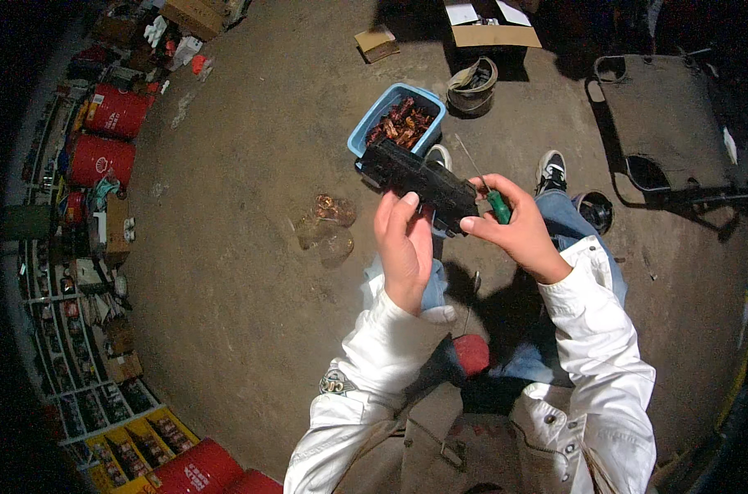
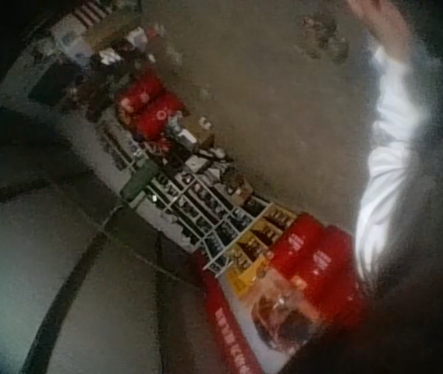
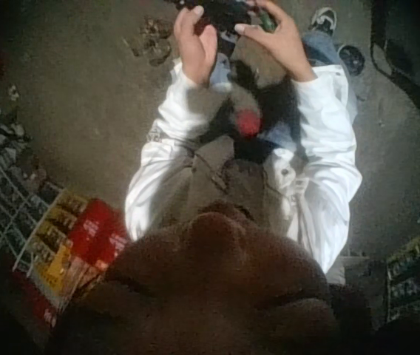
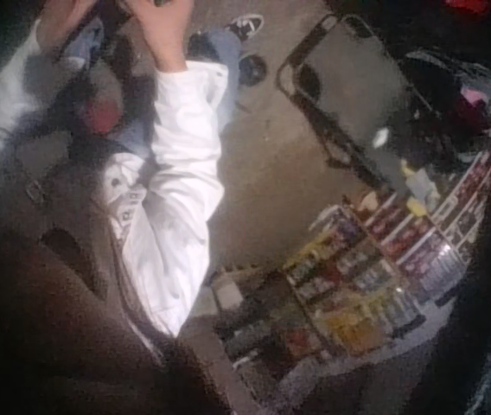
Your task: The person sits on the floor and uses a screwdriver to remove screws from a black plastic housing. They manipulate the housing, separate parts, and handle a small cylindrical component. The task involves disassembly and inspection of the device.
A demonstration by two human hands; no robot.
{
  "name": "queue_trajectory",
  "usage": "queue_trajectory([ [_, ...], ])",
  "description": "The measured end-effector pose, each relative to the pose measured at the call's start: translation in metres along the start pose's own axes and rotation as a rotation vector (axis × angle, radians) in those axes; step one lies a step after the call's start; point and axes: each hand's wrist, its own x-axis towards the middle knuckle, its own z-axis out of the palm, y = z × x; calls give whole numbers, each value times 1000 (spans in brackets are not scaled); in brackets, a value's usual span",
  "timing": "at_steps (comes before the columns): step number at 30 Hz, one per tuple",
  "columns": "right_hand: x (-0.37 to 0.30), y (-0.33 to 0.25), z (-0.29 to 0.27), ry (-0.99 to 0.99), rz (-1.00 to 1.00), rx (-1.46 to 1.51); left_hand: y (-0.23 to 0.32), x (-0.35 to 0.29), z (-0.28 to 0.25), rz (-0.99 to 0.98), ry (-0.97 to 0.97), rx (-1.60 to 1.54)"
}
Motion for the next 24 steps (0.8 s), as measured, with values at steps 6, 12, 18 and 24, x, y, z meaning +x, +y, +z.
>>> queue_trajectory([
  [6,-3,-1,-1,10,51,56,1,-4,2,48,-16,147],
  [12,-5,-6,-5,-14,83,54,2,-5,7,23,-51,115],
  [18,-4,-6,0,-11,73,127,0,-5,8,5,-53,165],
  [24,-2,-7,-3,4,154,99,-1,-3,7,-56,-63,190],
])
